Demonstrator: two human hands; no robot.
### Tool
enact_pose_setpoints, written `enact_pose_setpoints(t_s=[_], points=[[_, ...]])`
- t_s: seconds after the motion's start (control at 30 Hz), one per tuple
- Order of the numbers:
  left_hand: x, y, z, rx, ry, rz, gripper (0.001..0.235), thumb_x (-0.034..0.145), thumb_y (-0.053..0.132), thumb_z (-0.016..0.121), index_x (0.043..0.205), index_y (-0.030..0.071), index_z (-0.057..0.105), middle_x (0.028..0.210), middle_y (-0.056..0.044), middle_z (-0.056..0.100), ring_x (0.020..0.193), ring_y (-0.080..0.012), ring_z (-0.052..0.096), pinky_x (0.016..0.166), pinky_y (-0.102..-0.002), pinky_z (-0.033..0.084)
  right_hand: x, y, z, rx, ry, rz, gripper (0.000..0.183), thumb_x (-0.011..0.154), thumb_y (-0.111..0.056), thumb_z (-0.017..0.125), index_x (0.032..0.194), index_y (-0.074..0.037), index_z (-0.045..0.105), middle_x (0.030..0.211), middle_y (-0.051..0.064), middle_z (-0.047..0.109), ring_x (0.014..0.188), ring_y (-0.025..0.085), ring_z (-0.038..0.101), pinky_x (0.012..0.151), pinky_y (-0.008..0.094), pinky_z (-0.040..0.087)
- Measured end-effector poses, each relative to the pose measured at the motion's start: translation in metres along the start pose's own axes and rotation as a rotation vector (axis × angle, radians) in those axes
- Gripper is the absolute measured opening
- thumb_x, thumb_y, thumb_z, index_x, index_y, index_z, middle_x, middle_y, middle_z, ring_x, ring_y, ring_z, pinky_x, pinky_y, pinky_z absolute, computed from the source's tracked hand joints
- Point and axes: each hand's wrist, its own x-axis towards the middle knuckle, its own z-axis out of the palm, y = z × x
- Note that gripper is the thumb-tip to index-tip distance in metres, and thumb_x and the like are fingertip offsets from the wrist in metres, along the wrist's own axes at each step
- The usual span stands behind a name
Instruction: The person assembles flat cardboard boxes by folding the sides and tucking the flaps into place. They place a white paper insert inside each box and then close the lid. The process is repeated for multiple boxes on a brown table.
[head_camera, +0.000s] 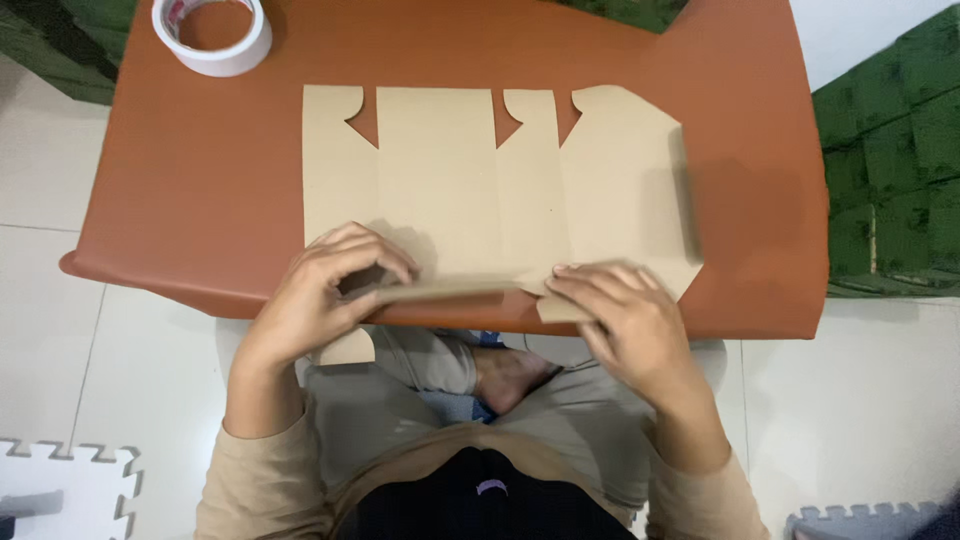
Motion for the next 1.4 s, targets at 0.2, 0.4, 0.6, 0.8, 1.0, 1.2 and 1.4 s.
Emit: enact_pose_setpoints(t_s=[0.2, 0.4, 0.6, 0.8, 1.0, 1.2, 1.4], points=[[0.007, 0.018, -0.011, 0.022, -0.131, -0.005, 0.028, 0.064, -0.01, 0.077, 0.078, 0.014, 0.076, 0.078, -0.008, 0.079, 0.086, -0.0326, 0.07, 0.084, -0.044, 0.042, 0.036, 0.003, 0.004, 0.221, 0.125, 0.329, 0.01, 0.091, -0.026, 0.077, 0.091, -0.017, 0.076, 0.068, 0.001, 0.069, 0.068, 0.024, 0.068, 0.066, 0.035, 0.051], [0.011, 0.009, -0.012, 0.051, -0.175, 0.048, 0.027, 0.061, -0.003, 0.082, 0.075, 0.019, 0.074, 0.07, 0.001, 0.073, 0.078, -0.0238, 0.065, 0.08, -0.037, 0.041, 0.048, -0.025, 0.01, 0.095, 0.169, 0.488, 0.066, 0.092, -0.026, 0.076, 0.146, -0.004, 0.045, 0.113, 0.026, 0.055, 0.095, 0.05, 0.065, 0.074, 0.067, 0.055], [0.012, 0.009, -0.013, 0.079, -0.172, 0.04, 0.027, 0.058, 0.0, 0.086, 0.074, 0.019, 0.076, 0.067, 0.002, 0.074, 0.075, -0.0232, 0.065, 0.078, -0.037, 0.043, 0.019, -0.016, 0.04, -0.063, 0.365, 0.235, 0.013, 0.091, -0.007, 0.076, 0.102, -0.015, 0.077, 0.11, 0.001, 0.072, 0.124, 0.026, 0.058, 0.107, 0.044, 0.039], [0.003, -0.018, -0.008, 0.13, -0.231, 0.187, 0.009, 0.089, 0.02, 0.074, 0.085, 0.022, 0.066, 0.093, 0.009, 0.069, 0.086, -0.0161, 0.059, 0.086, -0.035, 0.034, -0.011, -0.022, 0.062, -0.214, 0.168, -0.02, 0.043, 0.1, -0.017, 0.059, 0.141, -0.006, 0.056, 0.149, 0.016, 0.054, 0.143, 0.031, 0.048, 0.125, 0.049, 0.029], [0.005, -0.023, -0.007, 0.134, -0.258, 0.192, 0.007, 0.089, 0.029, 0.073, 0.089, 0.024, 0.067, 0.096, 0.011, 0.069, 0.089, -0.0151, 0.058, 0.082, -0.034, 0.032, 0.023, -0.037, 0.042, -0.022, 0.017, -0.025, 0.047, 0.096, -0.011, 0.052, 0.143, -0.01, 0.056, 0.15, 0.008, 0.054, 0.143, 0.026, 0.049, 0.123, 0.048, 0.027], [0.001, -0.018, -0.006, 0.124, -0.208, 0.128, 0.026, 0.084, 0.005, 0.066, 0.103, 0.022, 0.072, 0.094, 0.008, 0.071, 0.091, -0.016, 0.062, 0.086, -0.033, 0.039, 0.007, -0.018, 0.022, -0.17, -0.236, -0.146, 0.091, 0.091, -0.059, 0.066, 0.158, -0.013, 0.027, 0.166, 0.015, 0.023, 0.154, 0.028, 0.022, 0.127, 0.048, 0.016], [-0.001, -0.022, -0.005, 0.176, -0.248, 0.161, 0.016, 0.087, 0.025, 0.073, 0.102, 0.023, 0.074, 0.1, 0.01, 0.072, 0.094, -0.0152, 0.062, 0.088, -0.035, 0.038, -0.039, 0.042, -0.023, -0.084, -0.152, 0.11, 0.092, 0.067, -0.001, 0.072, 0.153, -0.014, 0.042, 0.162, 0.01, 0.039, 0.15, 0.027, 0.037, 0.122, 0.042, 0.032]])
